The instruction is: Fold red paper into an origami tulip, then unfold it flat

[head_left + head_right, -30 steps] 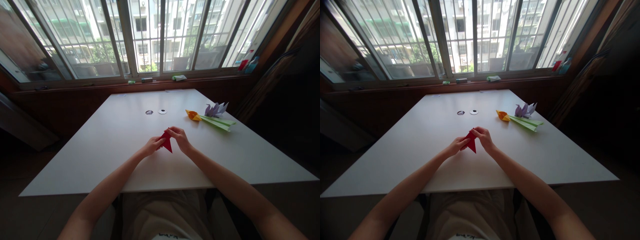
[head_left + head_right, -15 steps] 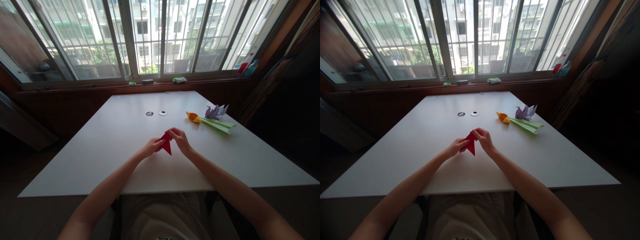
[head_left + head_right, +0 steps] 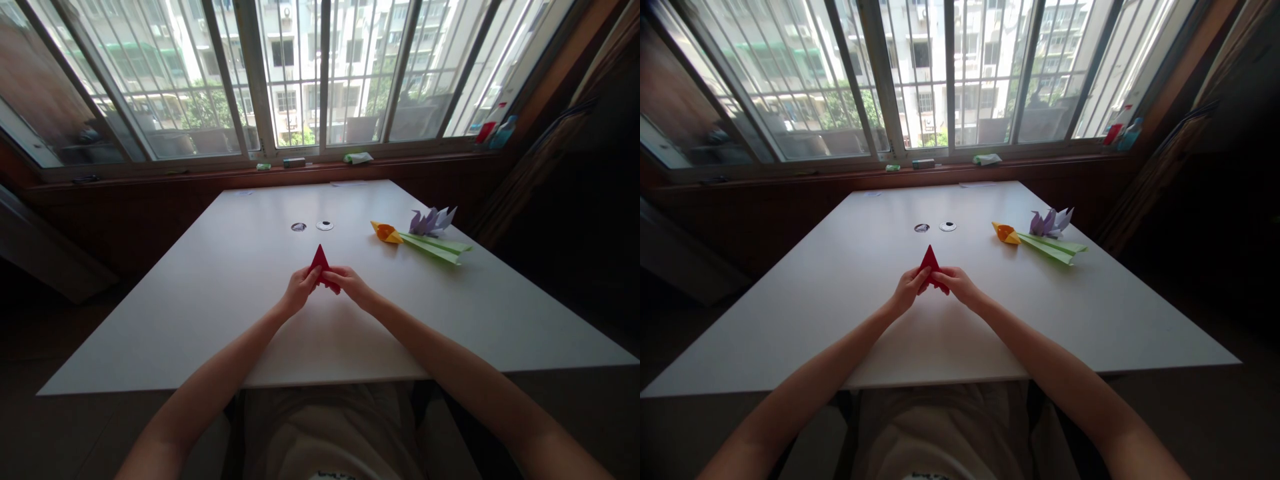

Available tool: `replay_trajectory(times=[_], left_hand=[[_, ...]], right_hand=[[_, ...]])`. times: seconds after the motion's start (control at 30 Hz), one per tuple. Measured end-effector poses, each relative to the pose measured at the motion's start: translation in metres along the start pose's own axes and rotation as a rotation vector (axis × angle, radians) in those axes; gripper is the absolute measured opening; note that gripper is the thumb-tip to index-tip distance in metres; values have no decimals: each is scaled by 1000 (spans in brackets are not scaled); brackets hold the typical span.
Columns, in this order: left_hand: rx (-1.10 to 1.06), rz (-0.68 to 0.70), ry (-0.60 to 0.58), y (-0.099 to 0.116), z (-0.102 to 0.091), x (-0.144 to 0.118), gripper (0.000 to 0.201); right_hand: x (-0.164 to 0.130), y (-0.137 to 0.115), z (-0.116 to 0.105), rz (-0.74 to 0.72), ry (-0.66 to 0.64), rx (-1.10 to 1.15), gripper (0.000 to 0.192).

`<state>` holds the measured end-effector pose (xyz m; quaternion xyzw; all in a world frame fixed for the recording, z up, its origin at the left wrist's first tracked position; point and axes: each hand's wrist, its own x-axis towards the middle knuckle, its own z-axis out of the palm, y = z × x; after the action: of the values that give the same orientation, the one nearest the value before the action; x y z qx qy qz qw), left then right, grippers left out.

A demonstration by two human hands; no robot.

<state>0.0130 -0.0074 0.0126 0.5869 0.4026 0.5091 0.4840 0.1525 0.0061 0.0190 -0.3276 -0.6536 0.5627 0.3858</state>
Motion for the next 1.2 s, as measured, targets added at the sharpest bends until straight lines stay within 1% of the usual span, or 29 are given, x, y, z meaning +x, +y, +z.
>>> replay_trajectory(times=[0.17,0.27,0.4,0.53,0.67,0.83,1.07,1.2], left_hand=[[0,-26,45,-3,-2,3,32],[3,-41,43,-4,-4,4,34],[-20,-64,37,-4,-5,4,34],[-26,-68,43,-3,-6,4,34],[-36,-59,49,-5,-7,6,33],[-29,-68,71,-7,-8,7,33],[-26,-63,81,-8,-8,8,33],[-17,-62,100,-5,-8,8,33]], right_hand=[[0,-2,-2,63,-15,1,33],[1,0,-4,97,-41,30,33],[2,1,-4,104,-52,46,35],[0,-5,-3,115,-34,3,35],[-2,-12,-4,186,-69,14,32],[0,-9,-7,256,-91,6,33],[0,-10,-8,236,-128,30,33],[0,-7,-9,229,-110,20,34]])
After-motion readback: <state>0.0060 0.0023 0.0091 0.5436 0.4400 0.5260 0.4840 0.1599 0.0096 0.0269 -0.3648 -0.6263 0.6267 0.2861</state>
